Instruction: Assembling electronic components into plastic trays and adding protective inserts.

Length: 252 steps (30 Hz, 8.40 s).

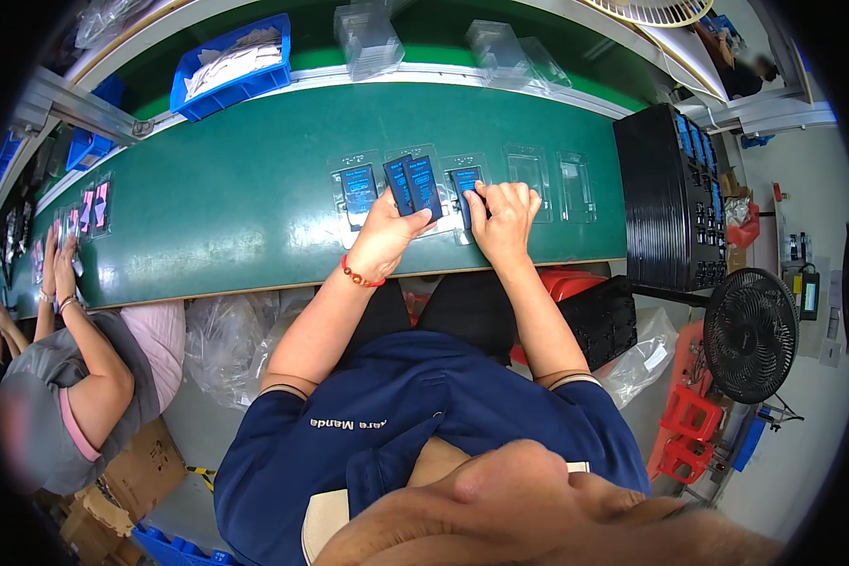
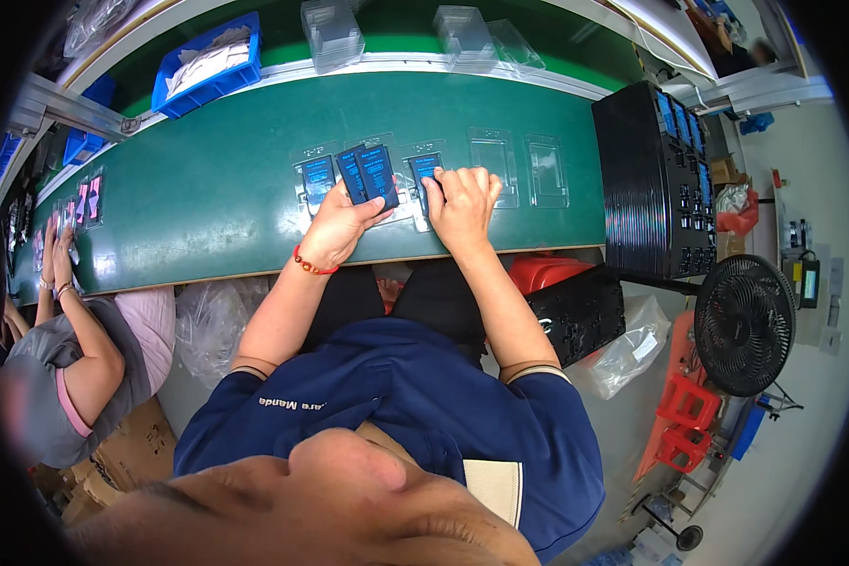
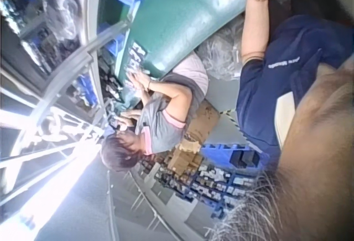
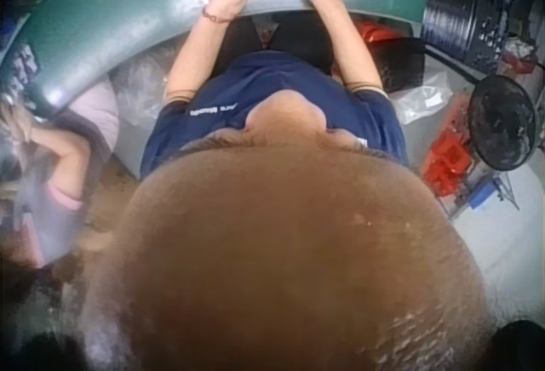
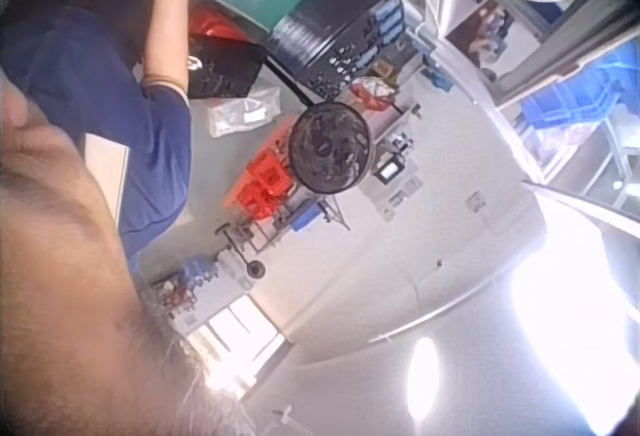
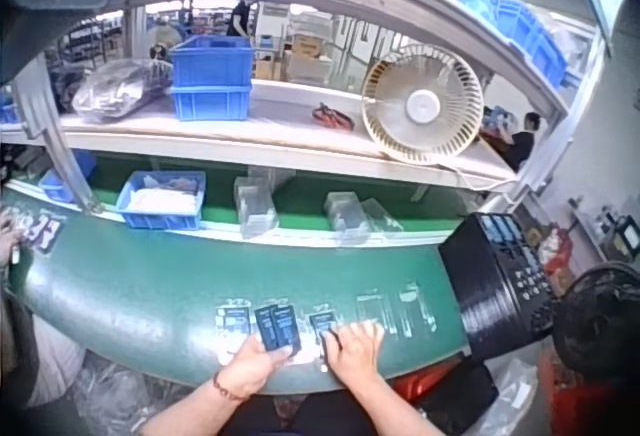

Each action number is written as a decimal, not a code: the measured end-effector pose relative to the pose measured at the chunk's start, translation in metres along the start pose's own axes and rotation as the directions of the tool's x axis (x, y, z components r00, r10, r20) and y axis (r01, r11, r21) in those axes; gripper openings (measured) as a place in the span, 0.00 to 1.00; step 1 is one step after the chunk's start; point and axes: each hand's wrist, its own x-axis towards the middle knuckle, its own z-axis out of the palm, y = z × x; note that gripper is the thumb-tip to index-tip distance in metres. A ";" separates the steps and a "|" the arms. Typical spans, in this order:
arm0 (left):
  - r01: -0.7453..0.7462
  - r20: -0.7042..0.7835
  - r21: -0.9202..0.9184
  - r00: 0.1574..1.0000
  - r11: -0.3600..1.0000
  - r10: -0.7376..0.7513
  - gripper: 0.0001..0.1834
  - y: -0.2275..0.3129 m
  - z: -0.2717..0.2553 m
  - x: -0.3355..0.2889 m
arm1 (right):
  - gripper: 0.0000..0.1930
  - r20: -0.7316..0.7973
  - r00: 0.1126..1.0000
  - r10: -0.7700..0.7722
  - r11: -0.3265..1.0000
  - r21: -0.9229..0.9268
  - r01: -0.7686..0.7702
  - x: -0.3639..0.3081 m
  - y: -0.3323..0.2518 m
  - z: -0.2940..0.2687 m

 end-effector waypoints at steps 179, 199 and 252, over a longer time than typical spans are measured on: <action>-0.410 -0.261 0.209 0.851 0.888 0.455 0.13 0.071 -0.115 -0.051 | 0.11 0.510 0.860 0.019 0.578 0.696 -0.426 0.063 -0.151 0.057; -0.307 -0.123 0.409 0.915 0.859 0.385 0.24 0.062 -0.097 -0.058 | 0.07 -0.155 0.973 -0.172 0.876 0.428 0.223 0.046 -0.115 0.031; -0.270 0.274 0.952 0.544 -0.144 0.793 0.20 0.026 -0.036 -0.046 | 0.13 0.169 0.881 0.441 0.788 0.398 -0.471 0.026 0.037 -0.001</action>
